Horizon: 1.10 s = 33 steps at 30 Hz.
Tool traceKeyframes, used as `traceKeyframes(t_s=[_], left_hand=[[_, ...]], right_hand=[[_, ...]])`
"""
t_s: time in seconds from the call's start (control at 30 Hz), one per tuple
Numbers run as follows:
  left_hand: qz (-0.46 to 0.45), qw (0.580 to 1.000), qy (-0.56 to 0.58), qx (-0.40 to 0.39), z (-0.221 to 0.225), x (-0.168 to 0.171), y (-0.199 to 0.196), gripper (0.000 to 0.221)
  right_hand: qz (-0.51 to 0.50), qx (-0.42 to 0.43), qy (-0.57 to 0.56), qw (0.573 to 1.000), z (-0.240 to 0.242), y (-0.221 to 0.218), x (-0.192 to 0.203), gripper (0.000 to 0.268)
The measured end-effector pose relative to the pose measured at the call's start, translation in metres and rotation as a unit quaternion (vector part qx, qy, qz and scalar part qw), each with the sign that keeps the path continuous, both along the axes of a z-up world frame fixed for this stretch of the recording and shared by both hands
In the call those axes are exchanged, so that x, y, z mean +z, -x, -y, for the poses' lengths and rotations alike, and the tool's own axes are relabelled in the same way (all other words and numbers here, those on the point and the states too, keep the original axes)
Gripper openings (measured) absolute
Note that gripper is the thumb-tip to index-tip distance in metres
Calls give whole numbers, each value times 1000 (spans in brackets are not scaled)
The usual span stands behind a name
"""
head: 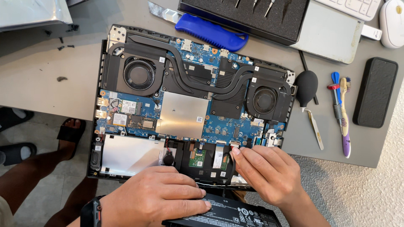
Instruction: The person installs a battery into a laptop chassis, connects the battery cable to the motherboard, and uses a screwdriver to secure the battery with screws.
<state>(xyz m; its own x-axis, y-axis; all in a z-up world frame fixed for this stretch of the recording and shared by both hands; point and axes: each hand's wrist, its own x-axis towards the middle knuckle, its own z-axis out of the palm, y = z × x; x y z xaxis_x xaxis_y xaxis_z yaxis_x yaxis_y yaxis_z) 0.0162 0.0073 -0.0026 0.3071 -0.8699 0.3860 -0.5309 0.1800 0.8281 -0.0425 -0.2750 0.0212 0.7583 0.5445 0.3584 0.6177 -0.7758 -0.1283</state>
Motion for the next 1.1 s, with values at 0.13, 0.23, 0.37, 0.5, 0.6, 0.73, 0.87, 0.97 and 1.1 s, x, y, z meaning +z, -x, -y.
traceKeyframes(t_s=[0.13, 0.23, 0.37, 0.5, 0.6, 0.73, 0.87, 0.97, 1.1], left_hand=[[0, 1000, -4, -10, 0, -1, 0, 47], [2, 1000, -1, -9, 1, -2, 0, 46], [-25, 1000, -12, -11, 0, 0, 1, 48], [-24, 999, -21, -9, 1, 1, 1, 46], [-27, 999, -22, -7, 1, 2, 1, 46], [-16, 1000, -12, 0, 1, 2, 0, 45], [-1, 1000, 16, 11, 0, 1, -1, 33], [-8, 1000, 9, 13, 0, 4, -1, 35], [-20, 1000, 16, 5, -1, 1, -1, 53]], right_hand=[[-20, -11, 1, 1000, -1, 2, 2, 14], [-7, -4, 3, 1000, 1, 0, 2, 13], [4, 16, 15, 1000, 3, -2, 3, 11], [-12, 18, 24, 999, 3, -4, 6, 12], [-16, 14, 29, 999, 3, -4, 7, 11], [-29, 15, 20, 999, 4, -4, 7, 12], [-27, 19, 4, 999, 7, -3, 3, 17], [-23, 27, 6, 999, 6, -6, 3, 16], [-23, 31, 17, 999, 7, -5, 3, 19]])
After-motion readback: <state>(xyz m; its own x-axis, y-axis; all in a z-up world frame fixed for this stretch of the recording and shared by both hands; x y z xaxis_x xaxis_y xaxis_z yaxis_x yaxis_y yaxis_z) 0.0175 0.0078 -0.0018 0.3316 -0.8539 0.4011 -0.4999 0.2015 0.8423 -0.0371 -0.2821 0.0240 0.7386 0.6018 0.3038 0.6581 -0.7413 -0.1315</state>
